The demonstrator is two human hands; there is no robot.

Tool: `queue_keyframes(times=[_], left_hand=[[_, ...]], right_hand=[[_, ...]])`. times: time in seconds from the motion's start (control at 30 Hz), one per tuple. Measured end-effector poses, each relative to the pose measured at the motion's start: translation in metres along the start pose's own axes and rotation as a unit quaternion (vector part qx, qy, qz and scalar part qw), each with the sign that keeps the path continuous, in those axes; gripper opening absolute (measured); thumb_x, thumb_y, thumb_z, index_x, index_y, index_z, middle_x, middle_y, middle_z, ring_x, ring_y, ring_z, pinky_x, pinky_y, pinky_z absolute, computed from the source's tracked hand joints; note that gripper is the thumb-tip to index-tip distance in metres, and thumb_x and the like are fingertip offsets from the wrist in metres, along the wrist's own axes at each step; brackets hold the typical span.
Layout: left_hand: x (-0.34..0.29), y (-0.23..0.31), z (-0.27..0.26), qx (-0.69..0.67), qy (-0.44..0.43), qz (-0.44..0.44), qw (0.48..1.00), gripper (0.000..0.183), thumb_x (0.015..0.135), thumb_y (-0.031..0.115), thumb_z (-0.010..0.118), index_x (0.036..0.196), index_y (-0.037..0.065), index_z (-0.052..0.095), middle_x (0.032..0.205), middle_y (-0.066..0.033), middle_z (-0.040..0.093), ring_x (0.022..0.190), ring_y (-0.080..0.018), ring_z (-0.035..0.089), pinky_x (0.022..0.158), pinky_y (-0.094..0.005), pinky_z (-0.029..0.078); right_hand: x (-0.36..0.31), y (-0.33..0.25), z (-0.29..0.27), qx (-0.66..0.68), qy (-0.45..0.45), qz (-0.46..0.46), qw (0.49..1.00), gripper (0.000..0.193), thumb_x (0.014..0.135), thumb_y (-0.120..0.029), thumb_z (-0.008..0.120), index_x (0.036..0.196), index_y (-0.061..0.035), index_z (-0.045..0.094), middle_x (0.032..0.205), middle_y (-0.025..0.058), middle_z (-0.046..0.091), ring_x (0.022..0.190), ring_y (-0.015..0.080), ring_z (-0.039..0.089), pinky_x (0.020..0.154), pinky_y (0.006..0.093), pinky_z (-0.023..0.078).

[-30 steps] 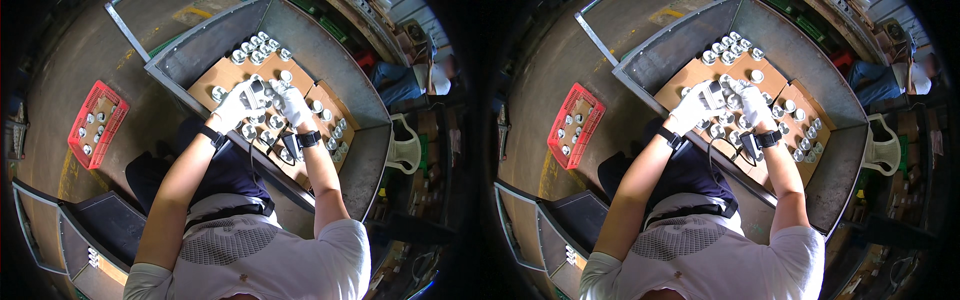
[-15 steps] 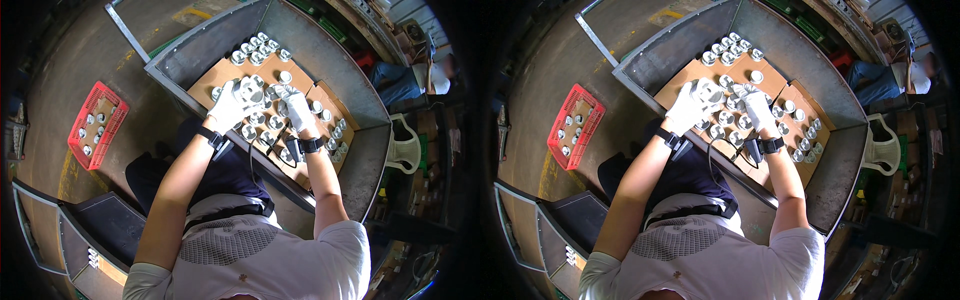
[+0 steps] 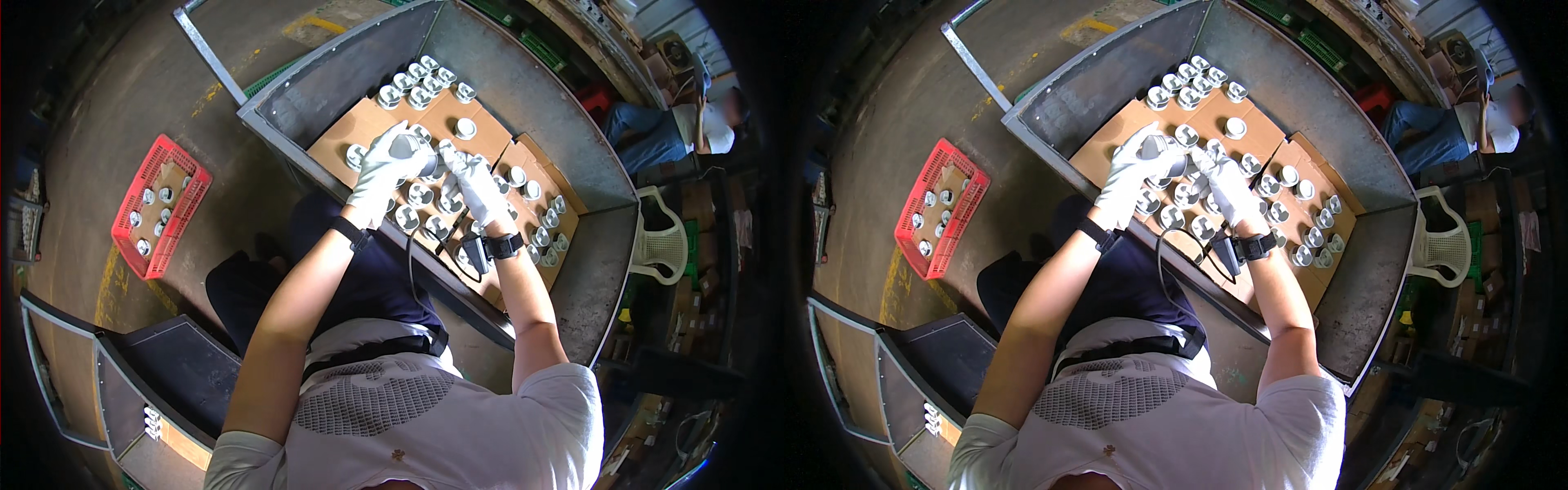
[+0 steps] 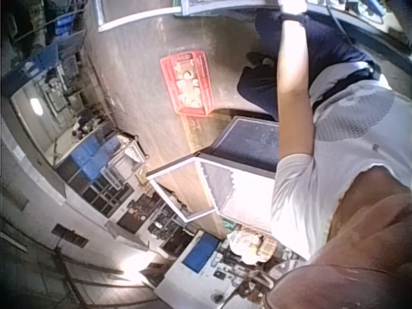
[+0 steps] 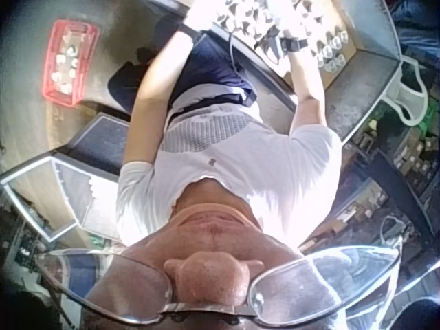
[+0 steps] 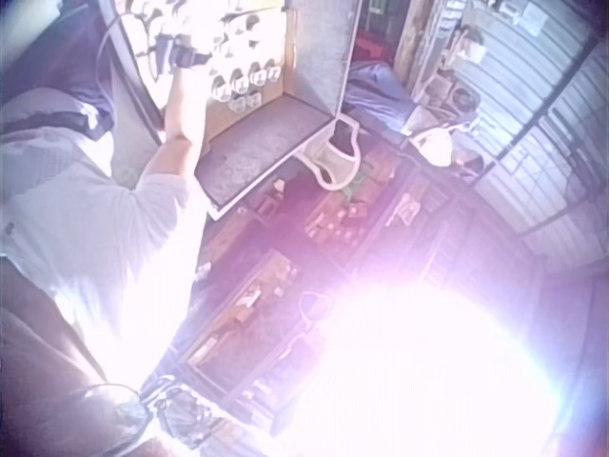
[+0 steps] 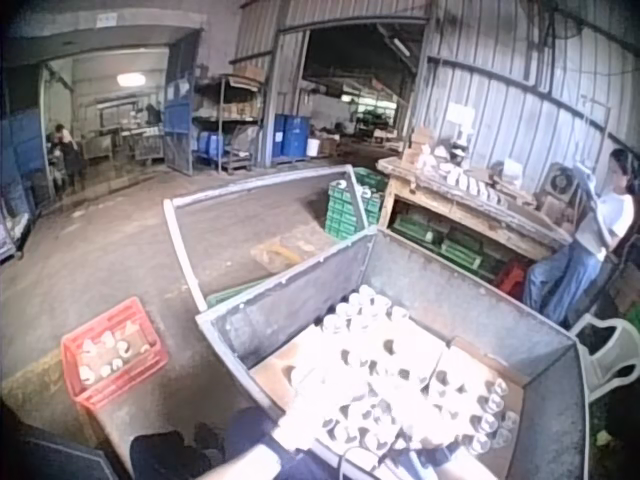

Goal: Inspecting and marking metal pistons in a factory setting.

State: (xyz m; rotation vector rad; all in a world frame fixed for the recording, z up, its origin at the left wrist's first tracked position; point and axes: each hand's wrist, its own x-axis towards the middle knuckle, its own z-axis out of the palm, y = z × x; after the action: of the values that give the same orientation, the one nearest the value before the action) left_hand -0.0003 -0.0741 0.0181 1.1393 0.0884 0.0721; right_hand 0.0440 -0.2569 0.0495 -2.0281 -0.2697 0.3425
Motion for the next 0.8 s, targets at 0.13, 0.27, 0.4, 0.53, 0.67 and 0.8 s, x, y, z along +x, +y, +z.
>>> queue_keyframes(times=[0.13, 0.27, 0.4, 0.53, 0.67, 0.8], left_hand=[[0.001, 0.006, 0.007, 0.175, 0.024, 0.083, 0.981, 0.070, 0.078, -0.002, 0.075, 0.142, 0.003, 0.046, 0.126, -0.0076, 0.058, 0.115, -0.0168, 0.057, 0.101, -0.0284, 0.047], [0.003, -0.008, 0.007, 0.297, 0.037, 0.180, 0.937, 0.067, 0.076, 0.008, 0.080, 0.137, 0.002, 0.052, 0.123, -0.0122, 0.062, 0.111, -0.0189, 0.060, 0.095, -0.0318, 0.051], [0.004, -0.010, -0.013, -0.075, -0.043, 0.013, 0.996, 0.063, 0.080, -0.004, 0.071, 0.139, 0.003, 0.049, 0.124, -0.0086, 0.058, 0.115, -0.0187, 0.058, 0.096, -0.0301, 0.051], [0.001, -0.001, -0.005, -0.012, -0.109, 0.042, 0.993, 0.048, 0.087, 0.003, 0.067, 0.132, 0.002, 0.050, 0.124, -0.0093, 0.061, 0.117, -0.0173, 0.058, 0.098, -0.0313, 0.050], [0.013, -0.005, -0.024, 0.377, -0.138, 0.264, 0.877, 0.031, 0.090, 0.010, 0.065, 0.120, 0.003, 0.058, 0.113, -0.0083, 0.066, 0.109, -0.0154, 0.062, 0.089, -0.0314, 0.054], [0.008, 0.001, -0.024, 0.399, -0.083, 0.276, 0.870, 0.038, 0.084, 0.008, 0.061, 0.121, 0.008, 0.060, 0.114, -0.0073, 0.064, 0.097, -0.0193, 0.062, 0.082, -0.0297, 0.053]], right_hand=[[-0.002, 0.013, 0.004, -0.162, -0.012, -0.097, 0.982, 0.027, 0.101, -0.021, 0.053, 0.112, 0.0000, 0.066, 0.094, 0.0103, 0.070, 0.080, 0.0169, 0.063, 0.071, 0.0305, 0.050], [0.008, 0.043, 0.006, -0.242, -0.012, -0.203, 0.949, 0.022, 0.099, -0.014, 0.054, 0.112, -0.0016, 0.067, 0.099, 0.0131, 0.070, 0.085, 0.0178, 0.063, 0.077, 0.0308, 0.049], [0.004, 0.015, 0.016, -0.001, 0.006, -0.084, 0.996, 0.019, 0.097, -0.011, 0.057, 0.111, -0.0023, 0.067, 0.099, 0.0113, 0.071, 0.085, 0.0187, 0.063, 0.077, 0.0309, 0.049], [0.017, 0.051, 0.007, -0.081, 0.021, -0.163, 0.983, 0.019, 0.096, -0.012, 0.060, 0.111, -0.0033, 0.067, 0.101, 0.0078, 0.071, 0.088, 0.0197, 0.064, 0.079, 0.0303, 0.050], [0.007, 0.013, 0.018, -0.058, 0.016, -0.154, 0.986, 0.020, 0.095, -0.010, 0.062, 0.113, -0.0025, 0.067, 0.102, 0.0072, 0.071, 0.090, 0.0172, 0.064, 0.083, 0.0293, 0.051], [0.011, 0.022, 0.015, 0.096, 0.054, -0.096, 0.989, 0.021, 0.094, -0.017, 0.065, 0.109, -0.0017, 0.065, 0.103, 0.0076, 0.067, 0.088, 0.0170, 0.062, 0.081, 0.0307, 0.050]])
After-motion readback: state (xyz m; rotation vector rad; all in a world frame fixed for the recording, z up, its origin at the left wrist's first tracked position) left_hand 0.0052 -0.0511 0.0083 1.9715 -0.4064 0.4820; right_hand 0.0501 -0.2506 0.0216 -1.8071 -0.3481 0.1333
